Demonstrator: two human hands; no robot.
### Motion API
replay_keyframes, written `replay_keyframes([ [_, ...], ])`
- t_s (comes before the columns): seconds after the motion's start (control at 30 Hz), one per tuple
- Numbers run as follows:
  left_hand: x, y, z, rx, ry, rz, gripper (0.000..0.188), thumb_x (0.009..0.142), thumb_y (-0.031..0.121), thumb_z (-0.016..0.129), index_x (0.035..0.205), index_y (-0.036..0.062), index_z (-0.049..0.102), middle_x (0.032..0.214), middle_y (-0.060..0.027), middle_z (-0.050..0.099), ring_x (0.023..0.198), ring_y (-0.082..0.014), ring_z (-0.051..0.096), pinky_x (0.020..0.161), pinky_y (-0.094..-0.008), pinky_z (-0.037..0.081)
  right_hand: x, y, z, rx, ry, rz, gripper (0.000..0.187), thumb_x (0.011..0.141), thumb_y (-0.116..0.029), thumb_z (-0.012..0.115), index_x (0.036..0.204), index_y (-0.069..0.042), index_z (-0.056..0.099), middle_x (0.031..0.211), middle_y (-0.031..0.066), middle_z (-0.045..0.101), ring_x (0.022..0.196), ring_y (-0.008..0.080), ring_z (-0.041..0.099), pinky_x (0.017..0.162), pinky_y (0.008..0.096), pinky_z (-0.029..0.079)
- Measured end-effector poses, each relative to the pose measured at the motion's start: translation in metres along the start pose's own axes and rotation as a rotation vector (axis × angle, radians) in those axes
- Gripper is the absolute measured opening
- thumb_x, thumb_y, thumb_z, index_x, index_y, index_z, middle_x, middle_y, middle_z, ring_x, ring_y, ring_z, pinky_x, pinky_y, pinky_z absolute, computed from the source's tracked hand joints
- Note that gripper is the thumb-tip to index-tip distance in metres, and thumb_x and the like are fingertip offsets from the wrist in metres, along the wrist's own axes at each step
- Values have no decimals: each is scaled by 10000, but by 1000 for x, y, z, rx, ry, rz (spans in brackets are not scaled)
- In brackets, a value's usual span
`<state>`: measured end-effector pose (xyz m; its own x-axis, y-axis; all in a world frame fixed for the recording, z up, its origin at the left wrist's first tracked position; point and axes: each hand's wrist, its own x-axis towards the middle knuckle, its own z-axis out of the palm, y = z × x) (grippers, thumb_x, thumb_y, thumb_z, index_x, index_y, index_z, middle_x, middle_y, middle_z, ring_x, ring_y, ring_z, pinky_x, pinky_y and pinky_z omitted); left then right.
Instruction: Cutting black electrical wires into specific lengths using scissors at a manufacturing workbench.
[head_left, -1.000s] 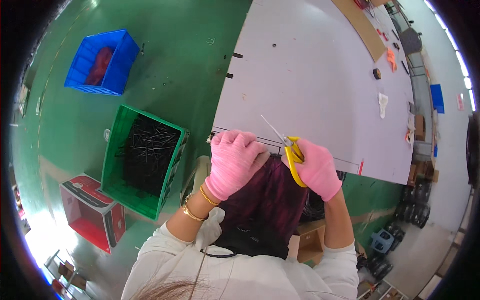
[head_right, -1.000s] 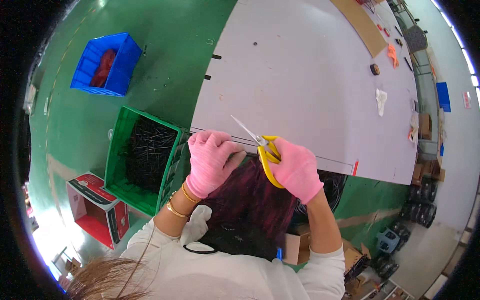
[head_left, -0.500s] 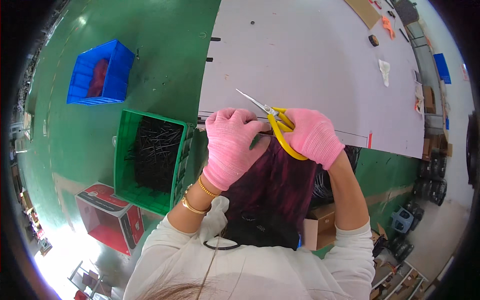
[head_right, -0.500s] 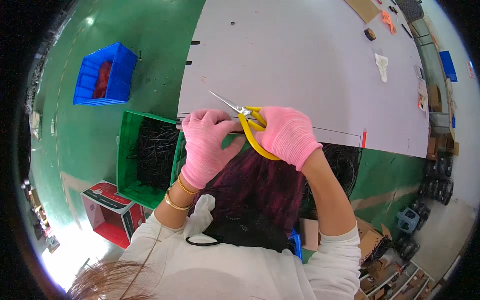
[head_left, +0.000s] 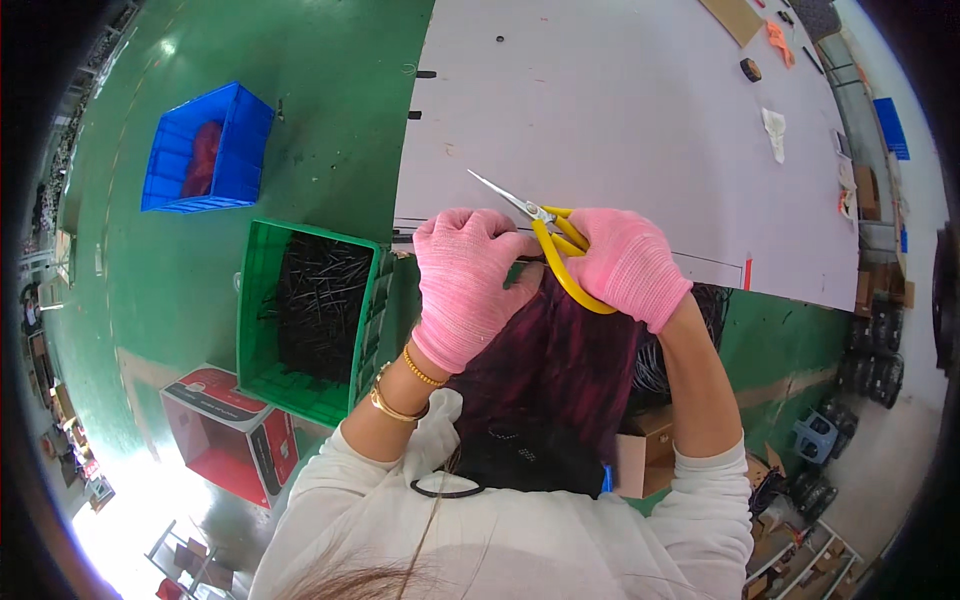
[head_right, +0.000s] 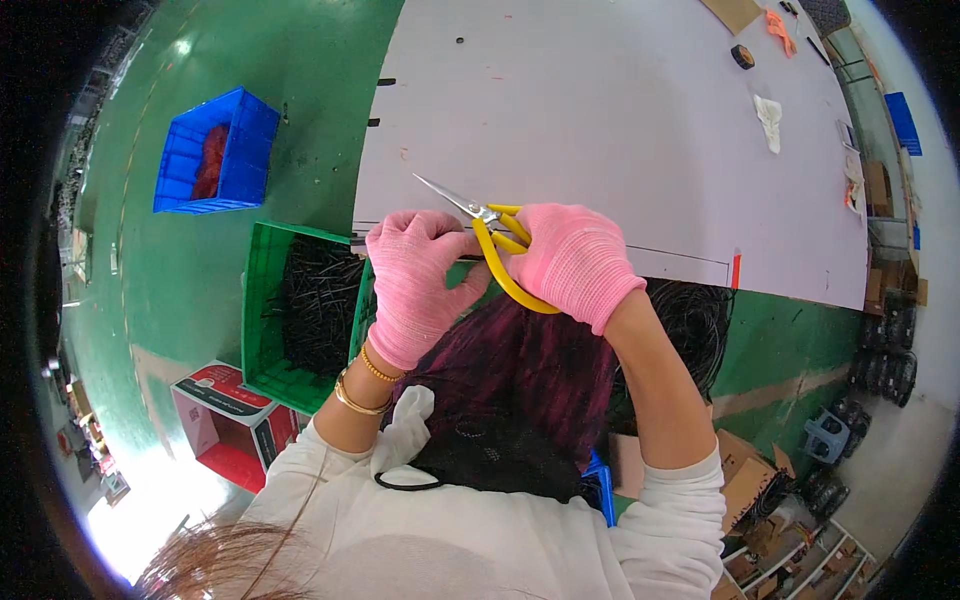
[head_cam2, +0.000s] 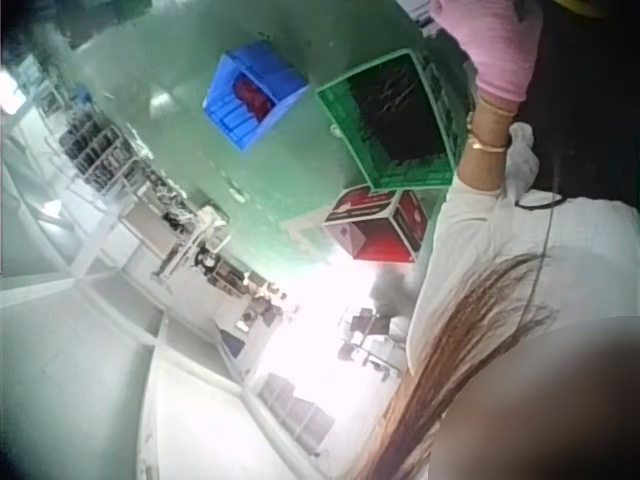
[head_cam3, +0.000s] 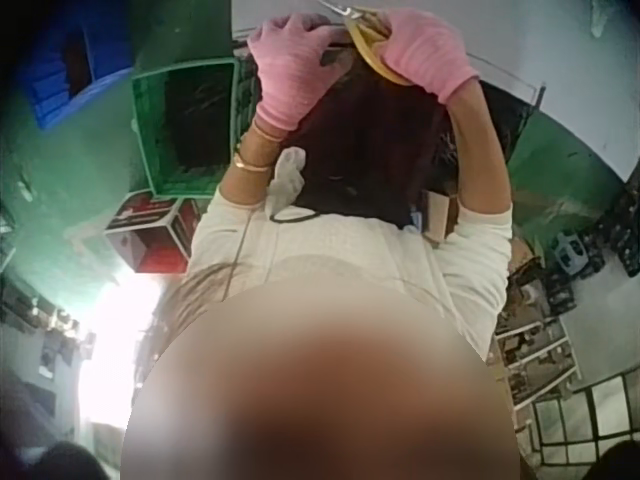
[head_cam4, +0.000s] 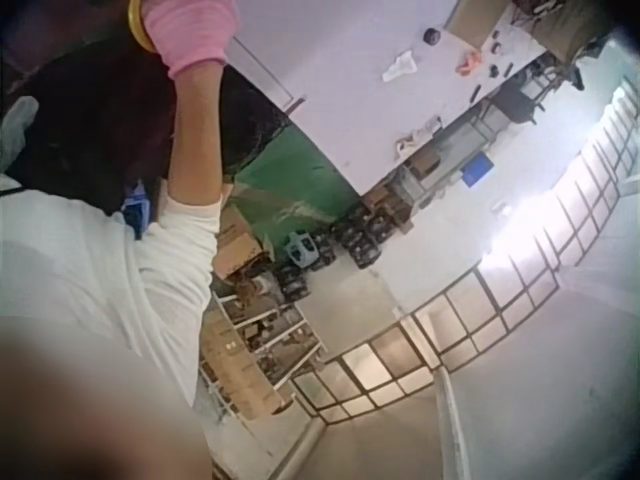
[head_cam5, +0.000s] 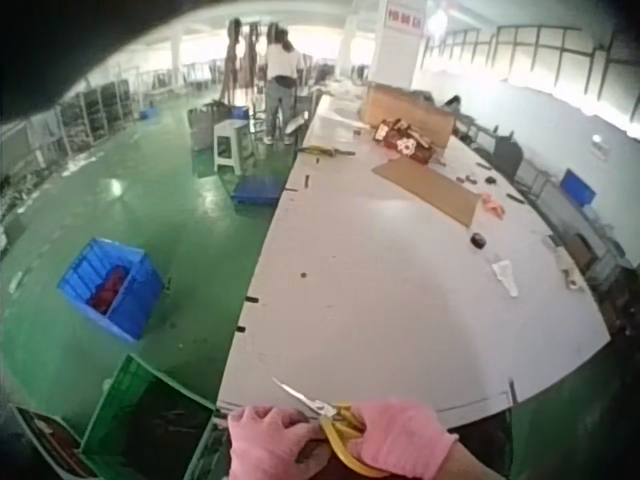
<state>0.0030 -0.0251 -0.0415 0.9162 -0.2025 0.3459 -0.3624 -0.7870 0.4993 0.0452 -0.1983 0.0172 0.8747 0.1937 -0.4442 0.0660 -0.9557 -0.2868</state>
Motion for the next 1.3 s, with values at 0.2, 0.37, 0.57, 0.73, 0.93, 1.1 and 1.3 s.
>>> replay_keyframes([
  [0.2, 2, -1, 0, 4, 2, 15, 197, 681, 245, 782, 868, 217, 726, 910, 15, 645, 906, -264, 585, 804, -431, 416, -2, 3, 2, 55, 35, -46, 261, 790, -242, 664, 916, -14, 651, 843, 218, 659, 818, 401, 650, 707, 445, 514],
  [0.37, 4, -3, 1, -38, 5, 27, 194, 674, 239, 786, 856, 214, 725, 876, 4, 641, 858, -262, 590, 779, -418, 420, -15, 19, 10, 196, 159, -204, 233, 824, -209, 674, 889, 5, 608, 763, 223, 600, 709, 401, 599, 636, 423, 484],
  [0.57, 3, -10, -10, -69, -121, 42, 214, 650, 203, 776, 854, 181, 716, 845, -5, 627, 862, -263, 576, 802, -419, 419, -39, 24, 36, 417, 367, -295, 289, 915, -272, 649, 870, 1, 563, 659, 133, 495, 603, 281, 501, 590, 330, 446],
  [0.73, 4, -4, -25, -164, -110, 9, 137, 659, 147, 759, 775, 155, 686, 831, -3, 622, 850, -251, 574, 816, -394, 403, -110, 16, 89, 2158, 95, 74, 368, 927, -379, 590, 725, -100, 461, 632, -6, 470, 551, 108, 365, 497, 275, 235],
  [0.93, 1, 6, -33, -270, -166, -21, 143, 649, 99, 749, 769, 141, 683, 796, -1, 610, 844, -244, 574, 815, -394, 395, -129, -3, 147, 1182, 81, 118, 206, 927, -186, 639, 979, -29, 516, 794, 15, 539, 705, 122, 537, 654, 252, 455],
  [1.1, -5, 11, -40, -199, -154, -17, 148, 645, 114, 750, 770, 158, 686, 817, 3, 609, 850, -245, 572, 802, -399, 396, -123, -14, 147, 1137, -80, 165, 224, 927, -181, 638, 979, -13, 498, 824, 13, 551, 742, 135, 543, 708, 270, 469],
  [1.3, -9, 17, -41, -68, -92, 24, 161, 629, 152, 762, 765, 188, 684, 830, 15, 600, 858, -241, 569, 790, -398, 394, -122, -14, 152, 1906, -297, 92, 127, 1039, -123, 449, 972, -26, 497, 853, 10, 454, 779, 115, 464, 757, 222, 435],
])
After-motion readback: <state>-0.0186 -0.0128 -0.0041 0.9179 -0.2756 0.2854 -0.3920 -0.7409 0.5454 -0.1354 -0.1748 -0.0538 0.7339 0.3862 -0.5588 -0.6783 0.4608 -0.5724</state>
